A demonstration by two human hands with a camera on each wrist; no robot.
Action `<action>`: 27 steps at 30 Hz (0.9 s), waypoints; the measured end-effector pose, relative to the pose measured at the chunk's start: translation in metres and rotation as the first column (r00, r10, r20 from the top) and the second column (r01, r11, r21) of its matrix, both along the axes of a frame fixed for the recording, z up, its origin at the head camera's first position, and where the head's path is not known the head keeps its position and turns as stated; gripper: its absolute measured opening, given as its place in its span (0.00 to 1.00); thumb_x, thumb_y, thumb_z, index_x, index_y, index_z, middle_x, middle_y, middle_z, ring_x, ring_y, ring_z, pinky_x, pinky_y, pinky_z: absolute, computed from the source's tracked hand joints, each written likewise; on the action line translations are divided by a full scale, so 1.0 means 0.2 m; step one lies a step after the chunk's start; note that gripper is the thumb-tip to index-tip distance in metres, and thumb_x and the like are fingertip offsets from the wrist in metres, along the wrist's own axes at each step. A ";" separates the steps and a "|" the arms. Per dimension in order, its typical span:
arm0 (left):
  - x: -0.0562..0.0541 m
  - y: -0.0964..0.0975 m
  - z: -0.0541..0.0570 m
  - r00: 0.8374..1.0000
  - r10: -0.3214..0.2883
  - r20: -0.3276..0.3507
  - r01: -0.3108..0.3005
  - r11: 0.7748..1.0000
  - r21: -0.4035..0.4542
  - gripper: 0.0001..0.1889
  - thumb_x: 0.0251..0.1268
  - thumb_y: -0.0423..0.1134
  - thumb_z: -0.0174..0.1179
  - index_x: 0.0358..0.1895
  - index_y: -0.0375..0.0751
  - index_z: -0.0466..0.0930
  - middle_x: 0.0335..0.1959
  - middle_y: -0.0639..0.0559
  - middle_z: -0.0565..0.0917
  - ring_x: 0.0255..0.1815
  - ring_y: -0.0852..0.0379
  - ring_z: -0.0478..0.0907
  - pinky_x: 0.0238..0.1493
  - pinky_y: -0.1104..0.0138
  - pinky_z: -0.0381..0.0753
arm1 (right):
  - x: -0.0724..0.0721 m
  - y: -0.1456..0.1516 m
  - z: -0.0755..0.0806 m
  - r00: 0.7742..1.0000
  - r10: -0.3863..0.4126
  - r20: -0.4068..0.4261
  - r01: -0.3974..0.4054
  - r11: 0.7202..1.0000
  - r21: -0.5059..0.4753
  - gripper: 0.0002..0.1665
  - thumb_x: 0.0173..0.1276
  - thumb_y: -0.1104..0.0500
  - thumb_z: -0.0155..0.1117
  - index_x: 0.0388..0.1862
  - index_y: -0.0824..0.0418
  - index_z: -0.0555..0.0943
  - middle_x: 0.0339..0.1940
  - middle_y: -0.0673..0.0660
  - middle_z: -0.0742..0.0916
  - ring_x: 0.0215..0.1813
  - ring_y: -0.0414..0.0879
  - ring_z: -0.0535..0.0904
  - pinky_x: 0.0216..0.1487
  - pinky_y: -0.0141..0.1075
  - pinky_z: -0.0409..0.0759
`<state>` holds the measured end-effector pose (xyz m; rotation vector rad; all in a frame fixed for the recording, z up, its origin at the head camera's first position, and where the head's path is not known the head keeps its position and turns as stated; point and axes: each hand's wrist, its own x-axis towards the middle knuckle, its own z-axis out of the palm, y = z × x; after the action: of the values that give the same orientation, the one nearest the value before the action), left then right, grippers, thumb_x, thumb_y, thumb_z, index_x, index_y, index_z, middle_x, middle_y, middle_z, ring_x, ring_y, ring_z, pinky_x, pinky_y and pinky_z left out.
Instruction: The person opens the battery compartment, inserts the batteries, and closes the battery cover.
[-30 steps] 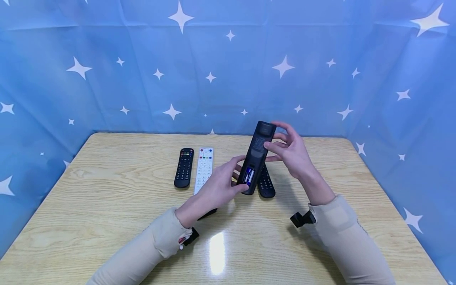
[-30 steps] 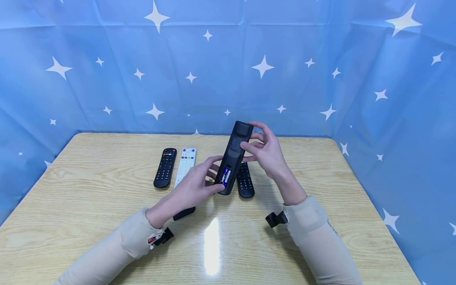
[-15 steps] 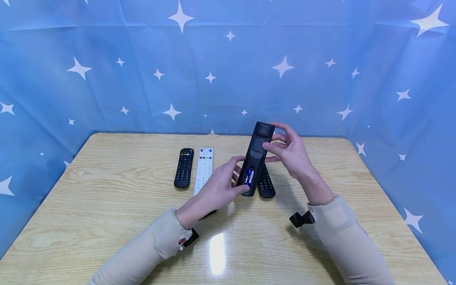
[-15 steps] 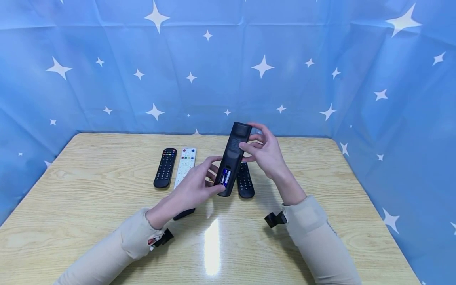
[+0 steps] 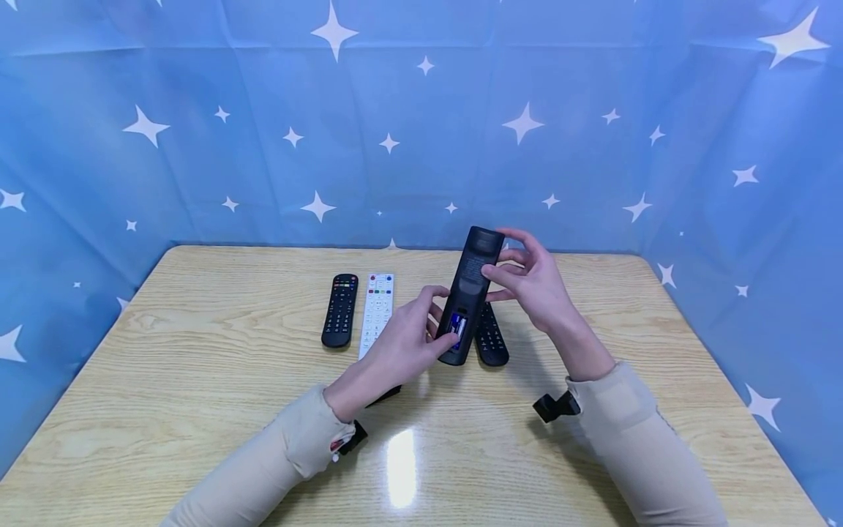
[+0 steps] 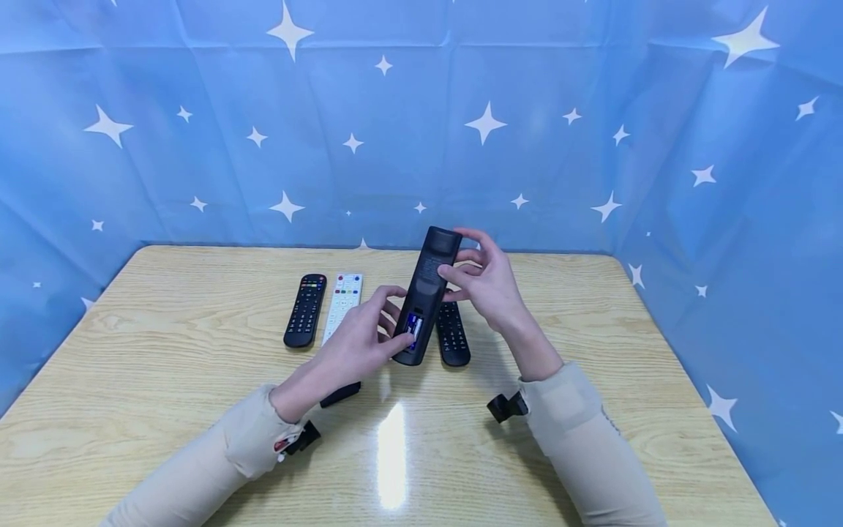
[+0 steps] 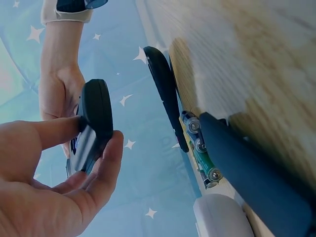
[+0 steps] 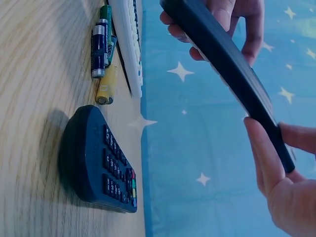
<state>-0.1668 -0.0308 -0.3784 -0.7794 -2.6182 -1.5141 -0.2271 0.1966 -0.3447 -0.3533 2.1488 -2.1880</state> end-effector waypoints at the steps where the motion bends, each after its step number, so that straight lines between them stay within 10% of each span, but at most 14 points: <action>1: 0.00 0.00 0.00 1.000 -0.001 0.001 0.001 1.000 0.001 0.31 0.67 0.33 0.70 0.69 0.36 0.66 0.39 0.48 0.82 0.31 0.57 0.81 0.32 0.68 0.82 | 0.00 0.00 0.00 1.000 0.001 0.000 -0.001 1.000 0.000 0.39 0.70 0.74 0.65 0.77 0.62 0.63 0.47 0.61 0.81 0.45 0.50 0.87 0.37 0.52 0.88; 15: 0.01 -0.03 0.00 1.000 -0.013 0.020 0.013 1.000 -0.026 0.31 0.68 0.36 0.70 0.70 0.37 0.66 0.42 0.48 0.82 0.33 0.58 0.81 0.36 0.68 0.83 | 0.00 0.00 0.00 1.000 0.022 0.004 -0.022 1.000 0.003 0.38 0.69 0.74 0.66 0.75 0.59 0.65 0.50 0.62 0.83 0.44 0.51 0.87 0.37 0.51 0.88; 27: 0.03 -0.14 0.01 0.999 0.001 -0.048 -0.013 0.972 -0.233 0.19 0.72 0.40 0.66 0.59 0.35 0.77 0.43 0.45 0.83 0.36 0.57 0.80 0.37 0.65 0.82 | 0.00 0.02 0.00 1.000 0.031 0.001 -0.031 0.999 0.021 0.37 0.69 0.73 0.67 0.74 0.57 0.67 0.49 0.62 0.84 0.43 0.51 0.86 0.39 0.51 0.88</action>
<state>-0.1608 -0.0597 -0.3763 -0.8078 -2.7933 -1.1823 -0.2264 0.2000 -0.3438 -0.3811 2.1497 -2.1471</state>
